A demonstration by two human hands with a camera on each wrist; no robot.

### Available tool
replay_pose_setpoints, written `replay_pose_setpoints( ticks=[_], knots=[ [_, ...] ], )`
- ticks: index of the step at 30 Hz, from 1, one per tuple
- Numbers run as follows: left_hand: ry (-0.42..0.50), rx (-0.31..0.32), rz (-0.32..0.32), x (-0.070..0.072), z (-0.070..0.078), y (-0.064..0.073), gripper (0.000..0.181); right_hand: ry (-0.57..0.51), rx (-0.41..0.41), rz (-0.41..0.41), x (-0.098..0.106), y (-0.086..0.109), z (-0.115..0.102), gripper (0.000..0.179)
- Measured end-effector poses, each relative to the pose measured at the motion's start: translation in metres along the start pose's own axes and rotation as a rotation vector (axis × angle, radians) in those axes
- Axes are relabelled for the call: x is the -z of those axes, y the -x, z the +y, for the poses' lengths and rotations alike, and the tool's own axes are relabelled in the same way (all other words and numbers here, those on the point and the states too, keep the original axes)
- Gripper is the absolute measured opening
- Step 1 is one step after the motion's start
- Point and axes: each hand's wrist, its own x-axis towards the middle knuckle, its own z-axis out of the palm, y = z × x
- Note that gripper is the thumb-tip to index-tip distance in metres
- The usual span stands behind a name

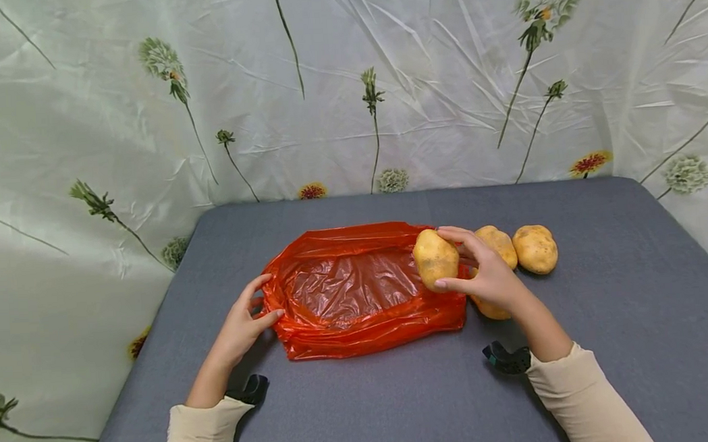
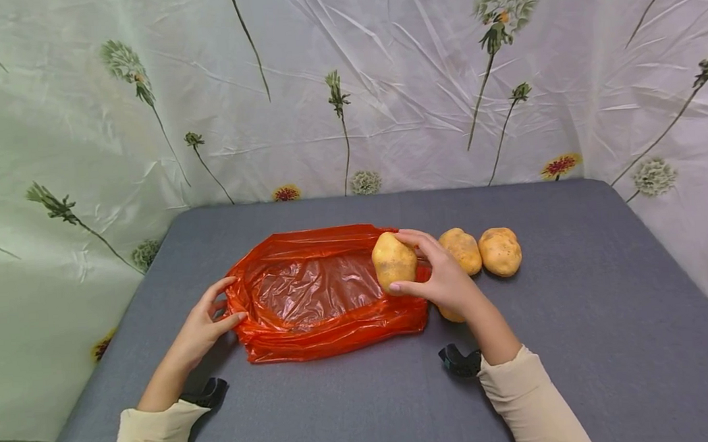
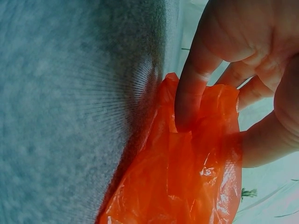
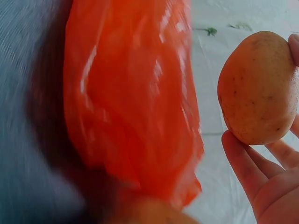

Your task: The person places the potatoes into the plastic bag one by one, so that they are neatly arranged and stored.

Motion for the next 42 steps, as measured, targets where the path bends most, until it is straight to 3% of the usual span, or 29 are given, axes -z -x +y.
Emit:
replay_pose_setpoints(
  ticks=[11, 20, 26, 29, 33, 36, 42],
  knots=[
    [-0.006, -0.008, -0.002, -0.002, -0.012, -0.006, 0.069, -0.137, -0.041, -0.060, -0.036, -0.025, -0.038, 0.070],
    [-0.008, 0.000, -0.002, 0.000, -0.011, -0.005, 0.069, -0.173, 0.010, -0.106, -0.083, -0.050, -0.015, 0.071],
    [-0.014, -0.002, -0.006, 0.000, 0.006, 0.000, 0.066, -0.160, -0.015, -0.138, -0.108, -0.062, -0.011, 0.070],
    [-0.022, 0.000, -0.005, -0.001, 0.017, 0.004, 0.064, -0.164, -0.036, -0.169, -0.112, -0.065, -0.030, 0.068],
    [-0.015, -0.002, -0.002, 0.000, 0.006, 0.001, 0.065, -0.151, -0.049, -0.208, -0.123, -0.073, -0.033, 0.069],
    [-0.010, -0.007, -0.001, 0.001, -0.009, -0.003, 0.067, -0.122, -0.036, -0.222, -0.138, -0.081, -0.022, 0.070],
    [-0.029, -0.018, -0.005, 0.001, -0.014, -0.005, 0.067, -0.117, -0.036, -0.255, -0.154, -0.089, -0.026, 0.070]
  ],
)
